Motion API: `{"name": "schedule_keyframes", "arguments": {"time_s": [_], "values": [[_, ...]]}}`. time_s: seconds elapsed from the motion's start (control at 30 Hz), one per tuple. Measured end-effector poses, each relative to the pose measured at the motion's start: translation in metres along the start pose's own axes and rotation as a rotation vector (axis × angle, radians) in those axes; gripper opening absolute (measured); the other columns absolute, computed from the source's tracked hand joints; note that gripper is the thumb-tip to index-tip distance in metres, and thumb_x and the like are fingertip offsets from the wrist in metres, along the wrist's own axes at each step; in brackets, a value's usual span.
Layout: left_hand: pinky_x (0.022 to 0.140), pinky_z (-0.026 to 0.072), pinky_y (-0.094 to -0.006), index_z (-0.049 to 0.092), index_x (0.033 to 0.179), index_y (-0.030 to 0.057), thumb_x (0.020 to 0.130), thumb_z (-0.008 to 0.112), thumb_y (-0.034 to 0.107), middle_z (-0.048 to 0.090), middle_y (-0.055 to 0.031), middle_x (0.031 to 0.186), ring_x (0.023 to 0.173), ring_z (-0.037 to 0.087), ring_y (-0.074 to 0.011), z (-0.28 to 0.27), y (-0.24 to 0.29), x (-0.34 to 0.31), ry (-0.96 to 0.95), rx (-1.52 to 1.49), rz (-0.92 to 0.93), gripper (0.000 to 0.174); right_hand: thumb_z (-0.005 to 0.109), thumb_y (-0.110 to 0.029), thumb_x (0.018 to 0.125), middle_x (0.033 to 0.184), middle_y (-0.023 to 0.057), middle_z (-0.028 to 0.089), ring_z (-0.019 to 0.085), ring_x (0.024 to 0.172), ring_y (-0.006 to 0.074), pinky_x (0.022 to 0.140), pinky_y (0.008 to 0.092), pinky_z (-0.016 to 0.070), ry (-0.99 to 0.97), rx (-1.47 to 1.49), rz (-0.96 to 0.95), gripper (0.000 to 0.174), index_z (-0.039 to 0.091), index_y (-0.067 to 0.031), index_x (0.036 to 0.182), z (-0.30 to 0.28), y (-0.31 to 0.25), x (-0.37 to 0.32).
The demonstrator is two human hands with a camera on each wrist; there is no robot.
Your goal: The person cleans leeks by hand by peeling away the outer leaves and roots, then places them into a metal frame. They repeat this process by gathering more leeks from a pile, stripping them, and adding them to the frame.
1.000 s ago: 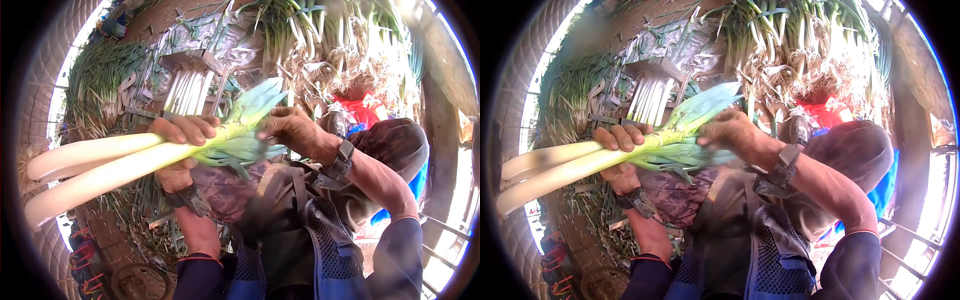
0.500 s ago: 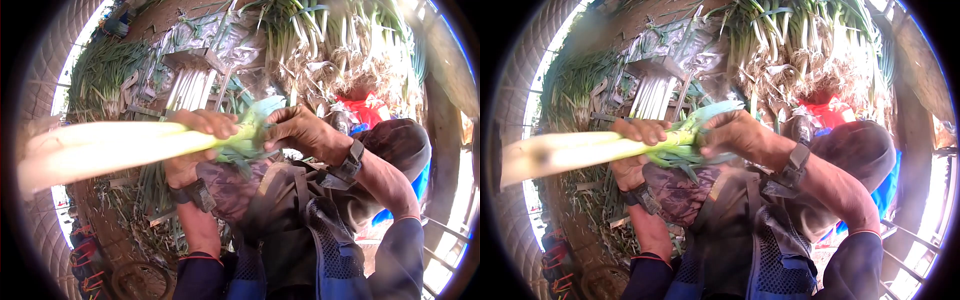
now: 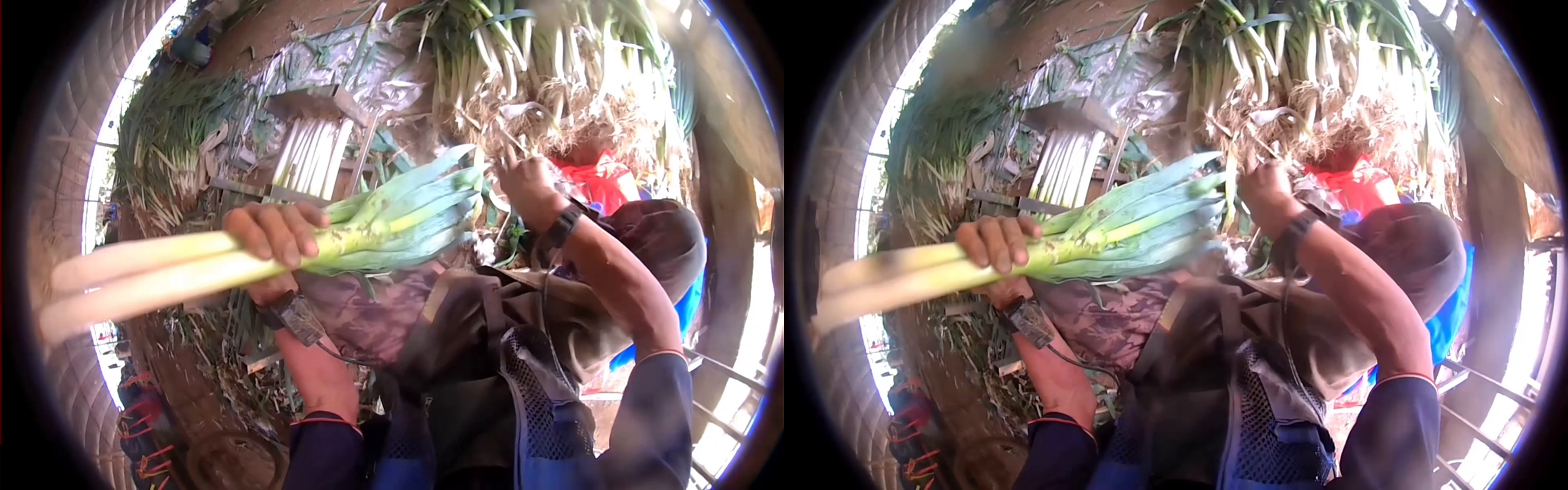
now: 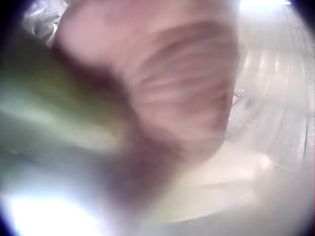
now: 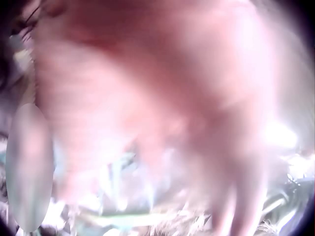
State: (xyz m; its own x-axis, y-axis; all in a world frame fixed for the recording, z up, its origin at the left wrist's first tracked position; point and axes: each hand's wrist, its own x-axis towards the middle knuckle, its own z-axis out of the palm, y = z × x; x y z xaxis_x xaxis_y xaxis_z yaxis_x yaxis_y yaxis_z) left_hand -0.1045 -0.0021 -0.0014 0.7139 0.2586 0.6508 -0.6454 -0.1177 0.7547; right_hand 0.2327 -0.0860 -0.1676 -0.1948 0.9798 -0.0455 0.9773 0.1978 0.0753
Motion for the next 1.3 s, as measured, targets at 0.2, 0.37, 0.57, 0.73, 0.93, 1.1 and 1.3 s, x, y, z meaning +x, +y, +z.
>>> {"name": "schedule_keyframes", "arguments": {"time_s": [0.2,0.37,0.57,0.73,0.93,1.1,1.3], "values": [[0.088,0.0522,-0.0463,0.07,0.086,0.0027,0.098,0.057,0.019,0.073,-0.0153,0.089,0.087,0.072,-0.0305,0.029,0.024,0.027,-0.436,-0.084,0.037,0.024,0.069,-0.03,0.088,0.054,0.0017,0.057,0.055,0.049,0.0165,0.051,0.0361,0.0481,0.226,0.406,0.165,0.022,0.068,-0.0136,0.074,-0.07,0.016,0.008],[0.08,0.0546,-0.0395,0.068,0.086,-0.0011,0.093,0.055,0.009,0.068,-0.0169,0.094,0.088,0.069,-0.0281,0.079,0.053,0.042,-0.658,-0.022,-0.119,0.018,0.067,-0.02,0.087,0.085,0.009,0.071,0.071,0.078,0.0227,0.073,0.033,0.058,0.711,0.547,-0.078,0.027,0.071,-0.018,0.113,-0.059,0.032,0.014],[0.088,0.0532,-0.0387,0.069,0.091,0.0012,0.093,0.051,0.007,0.068,-0.0159,0.098,0.095,0.068,-0.0274,0.105,0.063,0.051,-0.837,0.046,-0.093,0.019,0.073,-0.01,0.078,0.155,0.0136,0.032,0.053,0.126,0.031,0.092,0.0357,0.0537,-0.144,1.139,0.228,0.061,0.055,-0.0159,0.136,-0.087,0.031,0.013],[0.065,0.0436,-0.0306,0.056,0.071,0.0054,0.079,0.064,0.015,0.05,-0.0046,0.066,0.067,0.055,-0.019,0.139,0.062,0.038,-0.849,0.026,-0.072,0.014,0.071,-0.017,0.084,0.135,0.0182,0.056,0.05,0.13,0.0291,0.097,0.0375,0.0501,0.256,0.968,-0.057,0.036,0.068,-0.0099,0.119,-0.088,0.009,0.007],[0.085,0.0539,-0.039,0.069,0.092,0.0007,0.094,0.051,0.007,0.068,-0.0171,0.099,0.096,0.068,-0.0281,0.11,0.059,0.058,-0.873,0.04,-0.142,0.019,0.065,-0.054,0.087,0.139,0.0163,0.053,0.046,0.132,0.027,0.111,0.0413,0.0363,0.0,1.599,-0.282,0.064,0.057,-0.0129,0.135,-0.137,-0.045,-0.014],[0.083,0.0559,-0.0465,0.063,0.099,-0.0085,0.091,0.063,0.015,0.068,-0.0185,0.094,0.089,0.067,-0.0303,0.067,0.035,0.057,0.562,-0.302,-0.192,0.025,0.072,-0.045,0.081,0.118,0.0167,0.064,0.056,0.117,0.0335,0.111,0.0483,0.0349,-0.353,0.444,-0.02,0.049,0.068,-0.0073,0.113,-0.102,0.004,0.011],[0.089,0.0537,-0.04,0.062,0.108,-0.0098,0.083,0.07,-0.001,0.066,-0.0191,0.104,0.1,0.066,-0.0292,-0.054,0.026,0.095,1.092,0.266,-0.202,0.028,0.075,-0.035,0.079,0.087,0.015,0.067,0.066,0.081,0.0293,0.073,0.0393,0.0486,0.238,0.397,0.193,0.037,0.071,-0.0014,0.093,-0.156,0.027,-0.011]]}}
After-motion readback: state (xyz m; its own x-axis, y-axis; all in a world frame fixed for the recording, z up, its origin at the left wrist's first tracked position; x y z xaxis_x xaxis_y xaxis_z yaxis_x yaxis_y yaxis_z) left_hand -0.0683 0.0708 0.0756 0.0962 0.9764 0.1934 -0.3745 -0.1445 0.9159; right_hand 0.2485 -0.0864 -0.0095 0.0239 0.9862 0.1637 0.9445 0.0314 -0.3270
